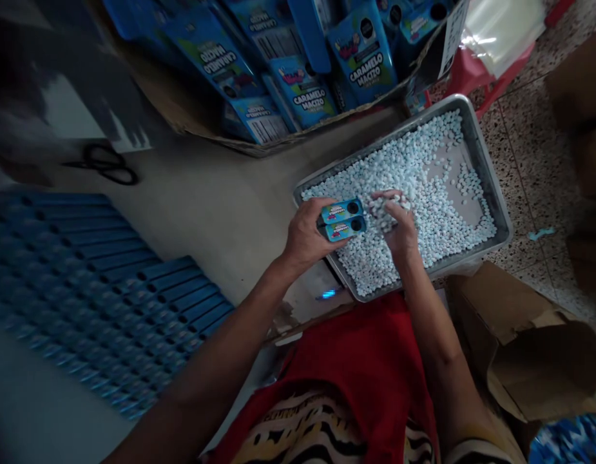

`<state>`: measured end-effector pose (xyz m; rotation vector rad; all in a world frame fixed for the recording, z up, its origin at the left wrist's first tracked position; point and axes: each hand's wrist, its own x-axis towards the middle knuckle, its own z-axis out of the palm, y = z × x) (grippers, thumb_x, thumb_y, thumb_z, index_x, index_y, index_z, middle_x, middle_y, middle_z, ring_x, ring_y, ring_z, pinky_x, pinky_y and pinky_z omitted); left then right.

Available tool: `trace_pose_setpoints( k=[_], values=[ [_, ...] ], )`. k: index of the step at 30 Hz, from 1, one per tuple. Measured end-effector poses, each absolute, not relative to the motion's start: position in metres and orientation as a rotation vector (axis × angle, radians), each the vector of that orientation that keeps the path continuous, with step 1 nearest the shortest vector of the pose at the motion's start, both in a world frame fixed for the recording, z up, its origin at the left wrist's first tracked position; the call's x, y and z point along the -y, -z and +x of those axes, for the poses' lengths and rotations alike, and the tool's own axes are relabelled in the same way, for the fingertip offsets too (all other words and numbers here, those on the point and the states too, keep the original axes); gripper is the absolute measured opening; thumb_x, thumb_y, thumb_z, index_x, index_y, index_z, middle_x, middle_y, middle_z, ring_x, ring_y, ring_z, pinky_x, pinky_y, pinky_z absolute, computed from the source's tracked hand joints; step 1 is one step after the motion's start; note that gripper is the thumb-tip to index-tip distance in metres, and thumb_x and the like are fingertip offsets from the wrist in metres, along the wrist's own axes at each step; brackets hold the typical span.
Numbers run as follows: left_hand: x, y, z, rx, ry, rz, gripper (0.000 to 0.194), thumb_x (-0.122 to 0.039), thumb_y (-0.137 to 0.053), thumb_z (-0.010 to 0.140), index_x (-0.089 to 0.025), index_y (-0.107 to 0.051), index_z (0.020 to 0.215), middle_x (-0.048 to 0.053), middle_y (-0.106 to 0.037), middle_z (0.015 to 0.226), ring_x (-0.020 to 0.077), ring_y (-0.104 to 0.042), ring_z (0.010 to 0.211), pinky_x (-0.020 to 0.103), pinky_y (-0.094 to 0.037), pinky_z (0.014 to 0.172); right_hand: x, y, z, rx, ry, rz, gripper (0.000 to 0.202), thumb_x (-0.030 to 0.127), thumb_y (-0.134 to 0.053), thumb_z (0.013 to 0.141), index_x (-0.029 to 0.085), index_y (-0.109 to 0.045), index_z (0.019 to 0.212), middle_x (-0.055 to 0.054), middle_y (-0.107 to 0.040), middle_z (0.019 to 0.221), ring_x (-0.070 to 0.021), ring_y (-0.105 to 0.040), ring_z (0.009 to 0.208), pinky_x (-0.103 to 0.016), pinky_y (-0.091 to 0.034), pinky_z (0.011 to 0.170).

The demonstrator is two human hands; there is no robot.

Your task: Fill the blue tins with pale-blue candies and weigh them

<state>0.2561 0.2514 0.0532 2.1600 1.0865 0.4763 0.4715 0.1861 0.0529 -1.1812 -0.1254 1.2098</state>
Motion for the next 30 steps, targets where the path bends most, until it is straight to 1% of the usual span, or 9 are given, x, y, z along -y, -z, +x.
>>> trace_pose_setpoints(
  k=[4, 7, 10, 13, 16, 21, 24, 27, 30],
  values=[
    [-0.249, -0.066, 0.268, -1.065, -0.384, 2.250, 0.071, -0.019, -0.098, 0.071, -0.028, -0.067, 0.135, 0.008, -0.077, 0.129, 0.0378, -0.071, 0.120, 0.055, -0.061, 0.110, -0.186, -0.095, 0.442, 0.242, -1.000, -1.181, 0.036, 0.061, -0.060, 0.094, 0.030, -0.068, 0.079, -0.006, -0.076, 0.101, -0.0295, -0.074, 0.113, -0.054, -0.058, 0.117],
    [-0.246, -0.071, 0.276, -1.021, -0.322, 2.306, 0.065, -0.020, -0.094, 0.075, -0.029, -0.068, 0.134, 0.008, -0.076, 0.124, 0.0380, -0.070, 0.117, 0.053, -0.060, 0.105, -0.189, -0.103, 0.426, 0.385, -0.869, -1.261, 0.041, 0.065, -0.058, 0.097, 0.030, -0.072, 0.079, -0.007, -0.074, 0.105, -0.0318, -0.071, 0.118, -0.057, -0.052, 0.124],
    [-0.244, -0.071, 0.280, -1.011, -0.396, 2.295, 0.057, -0.030, -0.092, 0.084, -0.030, -0.067, 0.135, 0.008, -0.077, 0.123, 0.0368, -0.072, 0.115, 0.052, -0.060, 0.105, -0.185, -0.103, 0.415, 0.568, -0.807, -1.278, 0.053, 0.076, -0.054, 0.104, 0.032, -0.081, 0.094, -0.008, -0.073, 0.120, -0.0339, -0.069, 0.131, -0.058, -0.049, 0.128],
    [-0.246, -0.062, 0.279, -1.022, -0.574, 2.214, 0.056, -0.049, -0.091, 0.093, -0.030, -0.064, 0.139, 0.008, -0.076, 0.133, 0.0363, -0.071, 0.125, 0.053, -0.057, 0.112, -0.169, -0.099, 0.421, 0.896, -0.754, -1.381, 0.075, 0.090, -0.037, 0.107, 0.034, -0.084, 0.123, -0.009, -0.064, 0.152, -0.0387, -0.058, 0.155, -0.063, -0.046, 0.131],
    [-0.248, -0.045, 0.272, -0.977, -0.660, 2.055, 0.076, -0.071, -0.095, 0.087, -0.029, -0.062, 0.141, 0.011, -0.073, 0.139, 0.0365, -0.069, 0.133, 0.054, -0.055, 0.118, -0.150, -0.080, 0.453, 1.161, -0.650, -1.579, 0.086, 0.093, -0.029, 0.108, 0.033, -0.077, 0.145, -0.010, -0.049, 0.174, -0.0427, -0.046, 0.168, -0.067, -0.043, 0.132],
    [-0.222, -0.017, 0.255, -0.913, -0.600, 1.904, 0.116, -0.096, -0.096, 0.057, -0.026, -0.058, 0.141, 0.014, -0.070, 0.133, 0.0350, -0.073, 0.121, 0.051, -0.062, 0.108, -0.164, -0.018, 0.521, 1.282, -0.453, -1.936, 0.065, 0.079, -0.052, 0.112, 0.031, -0.074, 0.149, -0.016, -0.056, 0.169, -0.0403, -0.052, 0.160, -0.069, -0.044, 0.130],
    [-0.202, -0.012, 0.250, -0.864, -0.572, 1.775, 0.130, -0.102, -0.093, 0.052, -0.026, -0.056, 0.152, 0.018, -0.064, 0.148, 0.0400, -0.067, 0.140, 0.056, -0.056, 0.123, -0.201, 0.010, 0.533, 1.649, -0.435, -2.031, 0.075, 0.083, -0.053, 0.109, 0.029, -0.067, 0.160, -0.017, -0.053, 0.173, -0.0428, -0.046, 0.163, -0.071, -0.037, 0.133],
    [-0.195, -0.018, 0.251, -0.839, -0.577, 1.646, 0.111, -0.094, -0.091, 0.073, -0.026, -0.060, 0.154, 0.020, -0.061, 0.160, 0.0421, -0.057, 0.157, 0.061, -0.044, 0.136, -0.226, 0.022, 0.522, 1.903, -0.448, -2.107, 0.078, 0.082, -0.058, 0.107, 0.029, -0.063, 0.165, -0.017, -0.050, 0.177, -0.0478, -0.039, 0.166, -0.072, -0.036, 0.132],
    [-0.200, -0.029, 0.251, -0.908, -0.501, 1.516, 0.073, -0.073, -0.084, 0.097, -0.025, -0.068, 0.149, 0.017, -0.069, 0.156, 0.0354, -0.068, 0.147, 0.055, -0.051, 0.131, -0.225, 0.025, 0.510, 1.864, -0.479, -2.145, 0.054, 0.062, -0.066, 0.110, 0.023, -0.075, 0.145, -0.019, -0.067, 0.153, -0.0438, -0.056, 0.147, -0.065, -0.045, 0.125]
  ],
)
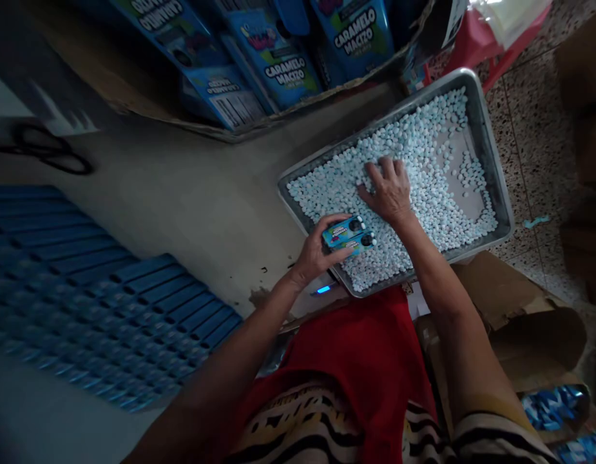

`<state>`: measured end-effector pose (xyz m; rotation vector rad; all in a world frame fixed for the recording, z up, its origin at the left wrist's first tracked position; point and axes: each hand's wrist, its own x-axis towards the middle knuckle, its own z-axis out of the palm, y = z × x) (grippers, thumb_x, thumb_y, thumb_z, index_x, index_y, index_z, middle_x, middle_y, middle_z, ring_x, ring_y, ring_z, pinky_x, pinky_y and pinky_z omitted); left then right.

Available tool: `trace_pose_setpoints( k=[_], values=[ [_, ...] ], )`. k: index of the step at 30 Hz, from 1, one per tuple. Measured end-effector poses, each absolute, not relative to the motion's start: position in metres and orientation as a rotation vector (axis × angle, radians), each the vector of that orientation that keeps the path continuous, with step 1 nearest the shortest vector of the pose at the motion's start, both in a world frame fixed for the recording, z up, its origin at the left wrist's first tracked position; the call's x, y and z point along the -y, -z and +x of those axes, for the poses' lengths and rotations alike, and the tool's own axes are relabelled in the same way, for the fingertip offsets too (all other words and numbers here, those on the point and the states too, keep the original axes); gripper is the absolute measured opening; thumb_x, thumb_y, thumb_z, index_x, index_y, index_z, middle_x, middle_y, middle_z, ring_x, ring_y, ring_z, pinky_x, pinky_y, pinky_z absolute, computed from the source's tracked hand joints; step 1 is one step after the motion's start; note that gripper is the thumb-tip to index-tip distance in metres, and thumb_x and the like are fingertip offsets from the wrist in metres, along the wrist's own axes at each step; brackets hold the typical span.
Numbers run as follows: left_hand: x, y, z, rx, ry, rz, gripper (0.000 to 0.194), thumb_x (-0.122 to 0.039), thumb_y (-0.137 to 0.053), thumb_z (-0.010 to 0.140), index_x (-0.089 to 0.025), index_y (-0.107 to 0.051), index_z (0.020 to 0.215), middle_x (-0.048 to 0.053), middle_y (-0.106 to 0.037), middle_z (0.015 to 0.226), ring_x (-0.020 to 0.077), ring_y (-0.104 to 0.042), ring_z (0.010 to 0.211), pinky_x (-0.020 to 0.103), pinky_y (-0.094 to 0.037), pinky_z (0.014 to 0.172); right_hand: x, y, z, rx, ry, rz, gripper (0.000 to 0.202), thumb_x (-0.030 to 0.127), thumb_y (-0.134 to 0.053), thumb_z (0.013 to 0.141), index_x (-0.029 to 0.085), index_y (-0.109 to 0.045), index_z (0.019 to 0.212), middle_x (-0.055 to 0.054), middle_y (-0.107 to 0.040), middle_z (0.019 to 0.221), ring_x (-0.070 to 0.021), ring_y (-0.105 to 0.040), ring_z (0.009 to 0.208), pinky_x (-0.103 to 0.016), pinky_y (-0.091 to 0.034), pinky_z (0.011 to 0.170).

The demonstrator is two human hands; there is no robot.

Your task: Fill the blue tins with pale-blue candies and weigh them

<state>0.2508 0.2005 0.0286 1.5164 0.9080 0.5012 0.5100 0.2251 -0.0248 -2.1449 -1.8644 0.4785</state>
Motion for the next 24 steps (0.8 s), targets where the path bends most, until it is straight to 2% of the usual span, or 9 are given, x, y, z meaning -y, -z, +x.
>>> trace_pose_setpoints(
  k=[2, 3, 5, 8, 11, 14, 17, 21, 24],
  values=[
    [-0.208, -0.032, 0.247, -0.974, -0.434, 1.419, 0.061, -0.066, -0.082, 0.101, -0.024, -0.074, 0.145, 0.014, -0.076, 0.148, 0.0314, -0.075, 0.135, 0.048, -0.059, 0.123, -0.216, 0.025, 0.510, 1.641, -0.541, -2.144, 0.036, 0.052, -0.073, 0.104, 0.022, -0.079, 0.123, -0.016, -0.076, 0.127, -0.0378, -0.067, 0.124, -0.059, -0.054, 0.116],
    [-0.213, -0.032, 0.244, -0.987, -0.406, 1.378, 0.062, -0.066, -0.086, 0.097, -0.024, -0.077, 0.142, 0.013, -0.079, 0.145, 0.0309, -0.077, 0.132, 0.047, -0.061, 0.120, -0.212, 0.024, 0.512, 1.465, -0.587, -2.129, 0.031, 0.051, -0.077, 0.100, 0.023, -0.079, 0.112, -0.013, -0.077, 0.114, -0.0342, -0.069, 0.112, -0.055, -0.057, 0.109],
    [-0.222, -0.028, 0.236, -0.969, -0.359, 1.313, 0.075, -0.070, -0.099, 0.081, -0.024, -0.082, 0.138, 0.012, -0.082, 0.140, 0.0327, -0.079, 0.130, 0.046, -0.063, 0.118, -0.204, 0.019, 0.518, 1.017, -0.729, -2.026, 0.031, 0.053, -0.085, 0.089, 0.025, -0.074, 0.097, -0.006, -0.074, 0.096, -0.0258, -0.067, 0.089, -0.046, -0.061, 0.090],
    [-0.234, -0.020, 0.224, -0.958, -0.325, 1.246, 0.091, -0.072, -0.110, 0.059, -0.024, -0.086, 0.132, 0.013, -0.085, 0.132, 0.0351, -0.081, 0.124, 0.049, -0.067, 0.112, -0.194, 0.003, 0.526, 0.330, -1.105, -1.600, 0.041, 0.055, -0.092, 0.075, 0.026, -0.068, 0.090, -0.001, -0.068, 0.087, -0.0163, -0.057, 0.071, -0.029, -0.050, 0.060],
    [-0.242, -0.019, 0.217, -1.031, -0.391, 1.237, 0.086, -0.073, -0.109, 0.063, -0.022, -0.086, 0.127, 0.014, -0.086, 0.128, 0.0343, -0.083, 0.117, 0.052, -0.067, 0.111, -0.182, -0.016, 0.528, 0.064, -1.329, -1.265, 0.047, 0.063, -0.089, 0.074, 0.025, -0.066, 0.090, -0.002, -0.068, 0.087, -0.0120, -0.053, 0.064, -0.023, -0.037, 0.048],
    [-0.249, -0.030, 0.223, -1.016, -0.543, 1.249, 0.080, -0.068, -0.109, 0.066, -0.024, -0.085, 0.128, 0.013, -0.085, 0.136, 0.0344, -0.081, 0.128, 0.051, -0.064, 0.119, -0.174, -0.031, 0.524, 0.013, -1.376, -1.036, 0.048, 0.064, -0.090, 0.079, 0.026, -0.065, 0.094, -0.001, -0.069, 0.089, -0.0107, -0.053, 0.062, -0.021, -0.036, 0.044],
    [-0.258, -0.044, 0.247, -0.906, -0.620, 1.308, 0.069, -0.063, -0.108, 0.073, -0.027, -0.085, 0.127, 0.010, -0.085, 0.136, 0.0315, -0.080, 0.131, 0.049, -0.062, 0.121, -0.178, -0.050, 0.519, -0.030, -1.322, -0.833, 0.046, 0.063, -0.091, 0.084, 0.028, -0.063, 0.095, 0.002, -0.064, 0.083, -0.0134, -0.052, 0.062, -0.024, -0.040, 0.044],
    [-0.265, -0.058, 0.287, -0.883, -0.617, 1.543, 0.049, -0.042, -0.105, 0.086, -0.028, -0.085, 0.128, 0.007, -0.084, 0.133, 0.0275, -0.079, 0.129, 0.045, -0.061, 0.120, -0.194, -0.089, 0.511, 0.008, -1.147, -0.853, 0.046, 0.068, -0.083, 0.093, 0.030, -0.057, 0.089, 0.001, -0.052, 0.076, -0.0221, -0.060, 0.076, -0.035, -0.054, 0.059],
    [-0.264, -0.063, 0.306, -0.894, -0.598, 1.689, 0.050, -0.023, -0.107, 0.081, -0.028, -0.085, 0.126, 0.006, -0.085, 0.127, 0.0268, -0.079, 0.124, 0.042, -0.062, 0.115, -0.203, -0.112, 0.500, 0.118, -1.067, -0.907, 0.048, 0.069, -0.080, 0.093, 0.030, -0.054, 0.083, -0.001, -0.049, 0.078, -0.0245, -0.061, 0.082, -0.040, -0.059, 0.071]
  ],
)
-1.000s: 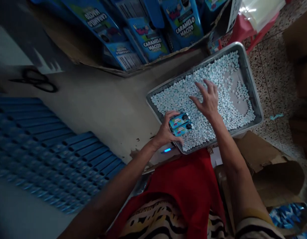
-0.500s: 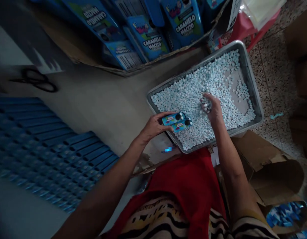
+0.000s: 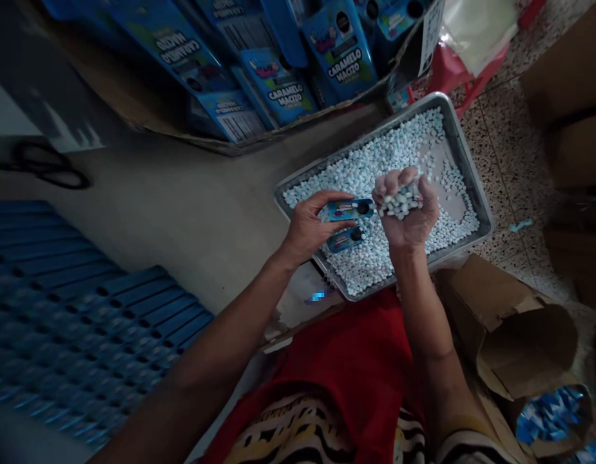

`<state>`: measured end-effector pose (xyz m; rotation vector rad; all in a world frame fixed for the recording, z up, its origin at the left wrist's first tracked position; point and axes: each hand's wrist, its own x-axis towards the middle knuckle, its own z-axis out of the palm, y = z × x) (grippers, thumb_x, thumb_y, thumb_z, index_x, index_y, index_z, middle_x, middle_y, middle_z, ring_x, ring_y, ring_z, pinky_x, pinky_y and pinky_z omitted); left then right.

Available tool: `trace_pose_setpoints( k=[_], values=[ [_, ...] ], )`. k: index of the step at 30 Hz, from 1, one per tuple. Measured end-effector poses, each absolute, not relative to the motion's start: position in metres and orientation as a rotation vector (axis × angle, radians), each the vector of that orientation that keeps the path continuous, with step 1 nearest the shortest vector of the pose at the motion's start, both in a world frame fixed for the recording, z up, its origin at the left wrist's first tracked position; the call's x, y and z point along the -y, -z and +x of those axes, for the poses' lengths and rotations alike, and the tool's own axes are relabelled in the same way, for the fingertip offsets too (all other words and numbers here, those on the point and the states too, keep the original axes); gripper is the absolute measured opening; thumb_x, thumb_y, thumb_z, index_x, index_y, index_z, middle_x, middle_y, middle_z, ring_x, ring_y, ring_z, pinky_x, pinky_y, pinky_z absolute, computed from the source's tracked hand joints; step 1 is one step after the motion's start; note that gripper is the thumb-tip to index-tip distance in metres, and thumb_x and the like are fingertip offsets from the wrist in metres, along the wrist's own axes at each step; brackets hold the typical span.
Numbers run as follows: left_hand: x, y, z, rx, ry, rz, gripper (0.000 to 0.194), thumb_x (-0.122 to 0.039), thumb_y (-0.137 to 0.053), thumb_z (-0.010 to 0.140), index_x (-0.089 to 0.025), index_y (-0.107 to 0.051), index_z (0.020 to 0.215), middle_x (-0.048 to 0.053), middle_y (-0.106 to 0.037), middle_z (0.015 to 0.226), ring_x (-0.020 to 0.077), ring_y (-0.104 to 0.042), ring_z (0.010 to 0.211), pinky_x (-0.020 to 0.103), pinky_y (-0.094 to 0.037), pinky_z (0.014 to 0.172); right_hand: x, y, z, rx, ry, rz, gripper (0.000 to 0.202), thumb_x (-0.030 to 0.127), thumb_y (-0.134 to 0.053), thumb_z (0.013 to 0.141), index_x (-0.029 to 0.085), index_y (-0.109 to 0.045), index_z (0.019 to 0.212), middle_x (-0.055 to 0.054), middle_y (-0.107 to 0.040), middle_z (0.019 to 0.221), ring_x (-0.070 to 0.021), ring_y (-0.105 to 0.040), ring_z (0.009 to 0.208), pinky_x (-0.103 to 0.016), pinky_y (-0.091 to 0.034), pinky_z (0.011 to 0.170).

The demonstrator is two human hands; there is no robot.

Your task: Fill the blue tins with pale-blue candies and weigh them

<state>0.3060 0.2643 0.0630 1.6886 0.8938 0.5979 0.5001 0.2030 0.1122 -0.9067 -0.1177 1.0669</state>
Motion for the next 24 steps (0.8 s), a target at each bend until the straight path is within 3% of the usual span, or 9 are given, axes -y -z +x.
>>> trace_pose_setpoints(
  k=[4, 8, 11, 15, 18, 21, 24],
  values=[
    [-0.261, -0.064, 0.315, -0.911, -0.577, 1.765, 0.053, -0.015, -0.106, 0.079, -0.028, -0.085, 0.126, 0.004, -0.084, 0.124, 0.0270, -0.078, 0.120, 0.042, -0.061, 0.112, -0.206, -0.119, 0.485, 0.293, -0.982, -0.953, 0.049, 0.067, -0.079, 0.089, 0.029, -0.051, 0.078, -0.001, -0.050, 0.080, -0.0229, -0.059, 0.082, -0.044, -0.061, 0.085],
    [-0.259, -0.062, 0.317, -0.910, -0.576, 1.810, 0.053, -0.018, -0.107, 0.078, -0.028, -0.086, 0.125, 0.004, -0.084, 0.122, 0.0291, -0.076, 0.119, 0.043, -0.059, 0.110, -0.205, -0.114, 0.478, 0.349, -0.882, -1.178, 0.048, 0.071, -0.077, 0.090, 0.030, -0.054, 0.081, -0.004, -0.052, 0.086, -0.0250, -0.064, 0.091, -0.045, -0.062, 0.093],
    [-0.260, -0.063, 0.320, -0.920, -0.572, 1.848, 0.050, -0.027, -0.107, 0.081, -0.029, -0.086, 0.126, 0.005, -0.084, 0.122, 0.0301, -0.075, 0.118, 0.045, -0.058, 0.110, -0.205, -0.111, 0.478, 0.409, -0.851, -1.239, 0.051, 0.078, -0.069, 0.097, 0.031, -0.056, 0.086, -0.006, -0.053, 0.091, -0.0264, -0.066, 0.097, -0.046, -0.061, 0.093],
    [-0.262, -0.066, 0.324, -0.911, -0.598, 1.945, 0.044, -0.037, -0.103, 0.088, -0.029, -0.084, 0.126, 0.004, -0.085, 0.122, 0.0297, -0.075, 0.117, 0.046, -0.057, 0.108, -0.207, -0.108, 0.474, 0.426, -0.862, -1.292, 0.068, 0.094, -0.046, 0.100, 0.030, -0.053, 0.081, -0.006, -0.045, 0.081, -0.0287, -0.065, 0.090, -0.048, -0.061, 0.087],
    [-0.264, -0.067, 0.324, -0.884, -0.599, 2.000, 0.040, -0.040, -0.100, 0.092, -0.028, -0.083, 0.126, 0.004, -0.085, 0.122, 0.0295, -0.075, 0.117, 0.045, -0.057, 0.107, -0.208, -0.114, 0.467, 0.432, -0.812, -1.414, 0.068, 0.095, -0.041, 0.099, 0.031, -0.048, 0.079, -0.005, -0.043, 0.078, -0.0301, -0.066, 0.087, -0.051, -0.062, 0.088],
    [-0.269, -0.068, 0.320, -0.889, -0.595, 2.012, 0.037, -0.038, -0.097, 0.094, -0.028, -0.082, 0.126, 0.004, -0.084, 0.123, 0.0296, -0.074, 0.118, 0.044, -0.057, 0.108, -0.204, -0.121, 0.464, 0.548, -0.812, -1.393, 0.062, 0.088, -0.037, 0.102, 0.031, -0.052, 0.083, -0.009, -0.061, 0.092, -0.0333, -0.073, 0.106, -0.057, -0.061, 0.103],
    [-0.275, -0.067, 0.312, -0.894, -0.626, 1.964, 0.029, -0.026, -0.092, 0.097, -0.028, -0.083, 0.125, 0.003, -0.084, 0.124, 0.0284, -0.075, 0.121, 0.043, -0.057, 0.112, -0.191, -0.112, 0.478, 0.628, -0.835, -1.323, 0.061, 0.078, -0.028, 0.108, 0.030, -0.066, 0.103, -0.012, -0.071, 0.135, -0.0357, -0.067, 0.146, -0.062, -0.053, 0.121]
  ],
)
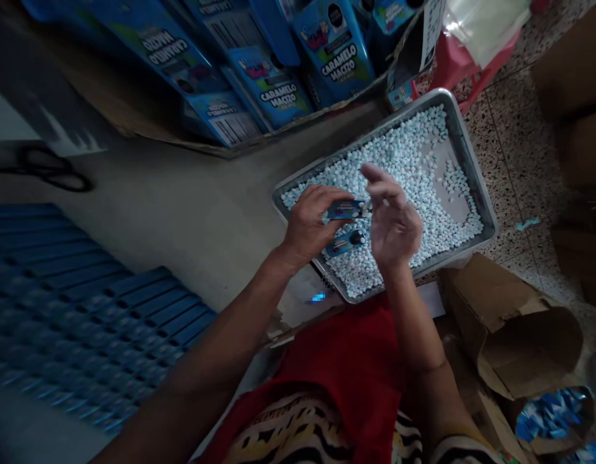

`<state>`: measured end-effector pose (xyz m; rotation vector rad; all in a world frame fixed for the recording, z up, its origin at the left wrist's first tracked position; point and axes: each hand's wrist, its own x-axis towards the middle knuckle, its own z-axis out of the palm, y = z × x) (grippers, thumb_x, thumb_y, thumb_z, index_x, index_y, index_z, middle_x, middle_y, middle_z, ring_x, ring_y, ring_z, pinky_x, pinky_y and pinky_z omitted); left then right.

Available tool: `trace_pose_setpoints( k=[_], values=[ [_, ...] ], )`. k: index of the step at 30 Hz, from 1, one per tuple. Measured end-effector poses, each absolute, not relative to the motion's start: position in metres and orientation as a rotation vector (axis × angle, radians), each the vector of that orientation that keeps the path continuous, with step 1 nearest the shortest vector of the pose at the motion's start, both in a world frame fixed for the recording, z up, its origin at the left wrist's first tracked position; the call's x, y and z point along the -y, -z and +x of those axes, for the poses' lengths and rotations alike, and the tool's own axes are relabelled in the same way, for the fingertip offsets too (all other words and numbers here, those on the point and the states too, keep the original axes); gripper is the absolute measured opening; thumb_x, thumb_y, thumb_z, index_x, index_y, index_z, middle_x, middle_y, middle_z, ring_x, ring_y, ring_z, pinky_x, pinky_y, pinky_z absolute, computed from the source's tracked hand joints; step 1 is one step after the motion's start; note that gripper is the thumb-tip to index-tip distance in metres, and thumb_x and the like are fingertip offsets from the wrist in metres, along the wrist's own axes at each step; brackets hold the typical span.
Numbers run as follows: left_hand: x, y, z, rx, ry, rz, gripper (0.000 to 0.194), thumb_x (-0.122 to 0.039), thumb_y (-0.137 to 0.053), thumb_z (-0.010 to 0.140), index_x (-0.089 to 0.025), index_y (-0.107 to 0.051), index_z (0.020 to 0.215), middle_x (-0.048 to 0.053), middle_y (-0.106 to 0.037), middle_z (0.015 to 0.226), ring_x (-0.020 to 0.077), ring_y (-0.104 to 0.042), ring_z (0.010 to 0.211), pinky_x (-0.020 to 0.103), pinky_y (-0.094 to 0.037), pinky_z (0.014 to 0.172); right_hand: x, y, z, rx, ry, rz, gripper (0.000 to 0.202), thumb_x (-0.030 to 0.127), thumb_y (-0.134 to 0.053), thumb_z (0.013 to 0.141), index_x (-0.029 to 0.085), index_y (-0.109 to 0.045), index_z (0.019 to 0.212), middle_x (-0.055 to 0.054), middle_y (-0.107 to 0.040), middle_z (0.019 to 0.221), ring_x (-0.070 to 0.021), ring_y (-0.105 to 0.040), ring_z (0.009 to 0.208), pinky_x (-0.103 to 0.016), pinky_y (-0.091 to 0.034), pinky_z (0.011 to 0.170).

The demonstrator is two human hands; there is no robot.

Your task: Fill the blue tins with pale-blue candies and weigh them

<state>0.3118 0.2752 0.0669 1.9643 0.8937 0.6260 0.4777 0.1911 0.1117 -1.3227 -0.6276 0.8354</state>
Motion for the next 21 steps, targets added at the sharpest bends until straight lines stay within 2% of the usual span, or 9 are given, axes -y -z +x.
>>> trace_pose_setpoints(
  k=[1, 3, 6, 8, 12, 14, 17, 19, 21],
  values=[
    [-0.278, -0.066, 0.308, -0.918, -0.649, 1.921, 0.028, -0.023, -0.090, 0.097, -0.028, -0.083, 0.124, 0.003, -0.084, 0.125, 0.0277, -0.076, 0.121, 0.042, -0.058, 0.113, -0.184, -0.103, 0.487, 0.665, -0.816, -1.376, 0.062, 0.075, -0.026, 0.110, 0.030, -0.069, 0.113, -0.012, -0.069, 0.145, -0.0358, -0.062, 0.154, -0.063, -0.051, 0.122],
    [-0.282, -0.063, 0.302, -0.973, -0.668, 1.808, 0.028, -0.022, -0.091, 0.096, -0.027, -0.084, 0.122, 0.003, -0.084, 0.125, 0.0267, -0.077, 0.121, 0.041, -0.060, 0.112, -0.167, -0.078, 0.509, 0.799, -0.723, -1.620, 0.060, 0.071, -0.028, 0.113, 0.031, -0.071, 0.126, -0.013, -0.066, 0.152, -0.0363, -0.060, 0.155, -0.064, -0.052, 0.120],
    [-0.286, -0.059, 0.295, -0.981, -0.594, 1.687, 0.031, -0.028, -0.097, 0.091, -0.027, -0.085, 0.119, 0.003, -0.084, 0.123, 0.0261, -0.079, 0.119, 0.041, -0.063, 0.110, -0.142, -0.038, 0.535, 1.102, -0.569, -1.983, 0.040, 0.060, -0.056, 0.108, 0.030, -0.075, 0.124, -0.015, -0.067, 0.149, -0.0384, -0.063, 0.147, -0.067, -0.050, 0.123],
    [-0.285, -0.058, 0.292, -0.962, -0.569, 1.645, 0.031, -0.031, -0.098, 0.090, -0.028, -0.086, 0.119, 0.003, -0.084, 0.123, 0.0262, -0.079, 0.120, 0.042, -0.062, 0.113, -0.134, -0.020, 0.540, 1.364, -0.534, -2.052, 0.036, 0.053, -0.067, 0.104, 0.028, -0.076, 0.129, -0.017, -0.066, 0.154, -0.0404, -0.061, 0.149, -0.067, -0.047, 0.127],
    [-0.284, -0.058, 0.285, -0.987, -0.603, 1.552, 0.032, -0.041, -0.097, 0.092, -0.028, -0.085, 0.119, 0.005, -0.084, 0.124, 0.0268, -0.078, 0.122, 0.044, -0.061, 0.115, -0.139, -0.005, 0.530, 1.848, -0.595, -2.021, 0.066, 0.060, -0.073, 0.104, 0.030, -0.063, 0.161, -0.016, -0.054, 0.177, -0.0441, -0.045, 0.166, -0.067, -0.039, 0.133],
    [-0.285, -0.058, 0.278, -1.008, -0.591, 1.505, 0.037, -0.047, -0.098, 0.090, -0.027, -0.085, 0.119, 0.005, -0.084, 0.124, 0.0273, -0.078, 0.121, 0.044, -0.062, 0.114, -0.148, 0.001, 0.523, 1.964, -0.633, -2.006, 0.075, 0.067, -0.075, 0.103, 0.034, -0.057, 0.168, -0.014, -0.050, 0.182, -0.0456, -0.040, 0.168, -0.067, -0.037, 0.134],
    [-0.289, -0.059, 0.266, -1.031, -0.575, 1.450, 0.045, -0.050, -0.100, 0.084, -0.026, -0.084, 0.119, 0.006, -0.084, 0.125, 0.0278, -0.078, 0.120, 0.044, -0.063, 0.113, -0.159, 0.011, 0.518, 1.984, -0.674, -2.014, 0.062, 0.058, -0.078, 0.102, 0.032, -0.067, 0.157, -0.016, -0.061, 0.169, -0.0454, -0.052, 0.154, -0.064, -0.045, 0.125],
    [-0.290, -0.059, 0.258, -1.040, -0.583, 1.406, 0.047, -0.047, -0.103, 0.081, -0.026, -0.084, 0.118, 0.006, -0.085, 0.126, 0.0280, -0.078, 0.121, 0.044, -0.063, 0.115, -0.164, 0.016, 0.517, 1.898, -0.737, -2.037, 0.042, 0.046, -0.079, 0.099, 0.027, -0.077, 0.137, -0.017, -0.072, 0.146, -0.0411, -0.064, 0.134, -0.057, -0.053, 0.112],
    [-0.289, -0.057, 0.252, -1.026, -0.599, 1.329, 0.046, -0.044, -0.103, 0.079, -0.026, -0.084, 0.117, 0.006, -0.085, 0.127, 0.0281, -0.078, 0.124, 0.045, -0.062, 0.117, -0.168, 0.015, 0.517, 1.678, -0.813, -2.034, 0.026, 0.040, -0.078, 0.095, 0.024, -0.079, 0.115, -0.015, -0.077, 0.121, -0.0353, -0.068, 0.113, -0.050, -0.057, 0.100]
  ],
)
